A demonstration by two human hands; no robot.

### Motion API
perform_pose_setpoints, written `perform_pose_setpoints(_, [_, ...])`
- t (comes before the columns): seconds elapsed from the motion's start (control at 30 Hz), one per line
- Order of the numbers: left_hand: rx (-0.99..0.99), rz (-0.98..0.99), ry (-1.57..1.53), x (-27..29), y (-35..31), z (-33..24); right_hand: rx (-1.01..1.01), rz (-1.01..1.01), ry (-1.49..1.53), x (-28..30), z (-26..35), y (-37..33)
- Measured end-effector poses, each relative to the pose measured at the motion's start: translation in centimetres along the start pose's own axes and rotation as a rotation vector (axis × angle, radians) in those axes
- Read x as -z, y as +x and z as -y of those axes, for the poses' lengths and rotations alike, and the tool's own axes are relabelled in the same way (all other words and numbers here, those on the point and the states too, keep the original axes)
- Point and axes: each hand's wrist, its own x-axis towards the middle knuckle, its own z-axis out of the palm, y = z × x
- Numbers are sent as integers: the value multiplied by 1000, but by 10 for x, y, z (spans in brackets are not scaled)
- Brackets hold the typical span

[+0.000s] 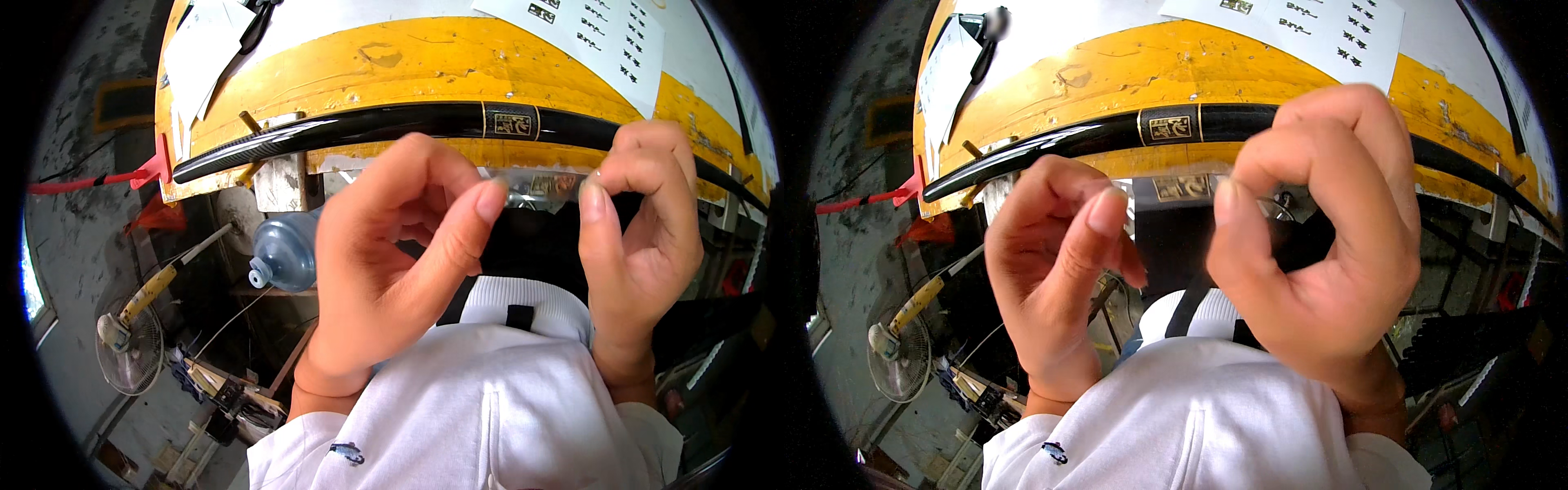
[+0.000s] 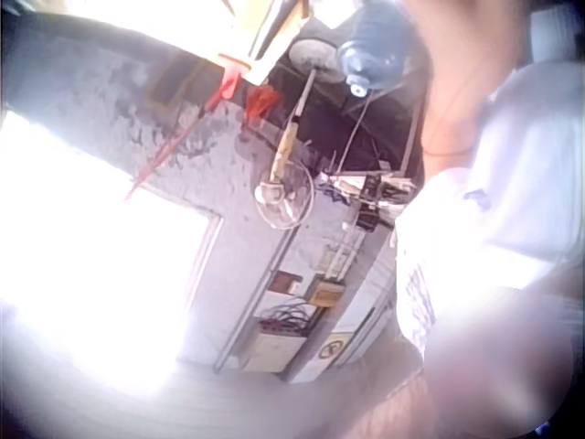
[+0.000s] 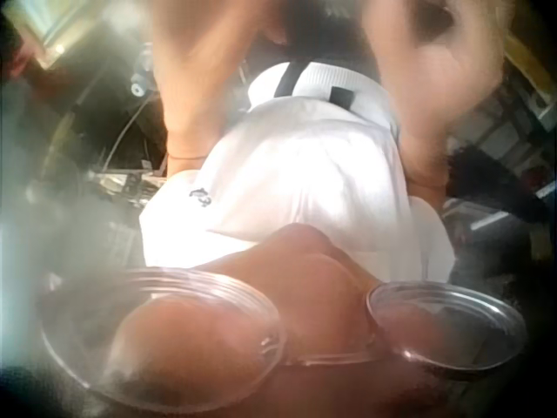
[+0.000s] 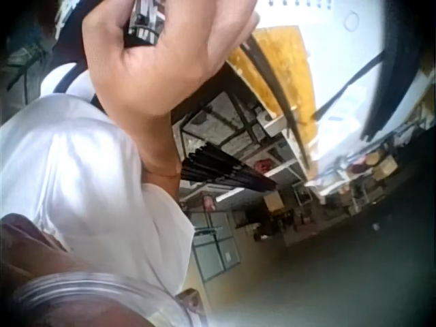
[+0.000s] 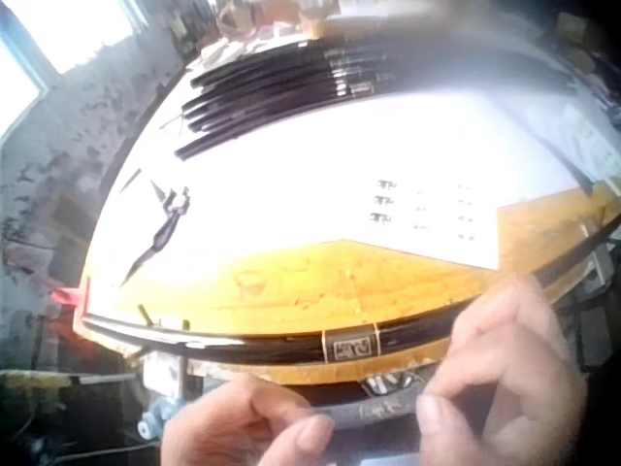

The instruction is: The person repeatedly picks up small printed labels from a sheet and applies them to the surface of long black rods. They peel each label, align it on a rod, smooth it down, and then place the labeled rod aside before repeating the process with additional rods and labels.

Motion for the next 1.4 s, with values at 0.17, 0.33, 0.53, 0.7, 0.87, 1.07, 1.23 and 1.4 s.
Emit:
perform_pose_setpoints(0.17, [-107,-143,188,0,14,2,-32,-45,-109,-12,-6,7])
perform_pose_setpoints(0.33, [-147,-197,300,2,20,6,7,-23,-224,-17,-10,9])
perform_pose_setpoints(0.53, [-148,-219,462,0,21,3,21,-13,-296,-20,-11,10])
perform_pose_setpoints(0.7, [-158,-228,512,-1,22,4,23,-10,-267,-21,-12,11])
perform_pose_setpoints(0.87, [-166,-228,505,-1,23,5,11,-10,-245,-22,-11,12])
perform_pose_setpoints(1.07, [-169,-216,495,-1,22,5,2,1,-247,-22,-10,13])
perform_pose_setpoints(1.23, [-187,-203,498,0,23,6,-10,1,-242,-22,-11,12])
perform_pose_setpoints(1.4, [-172,-223,469,-1,22,7,9,78,-360,-22,1,18])
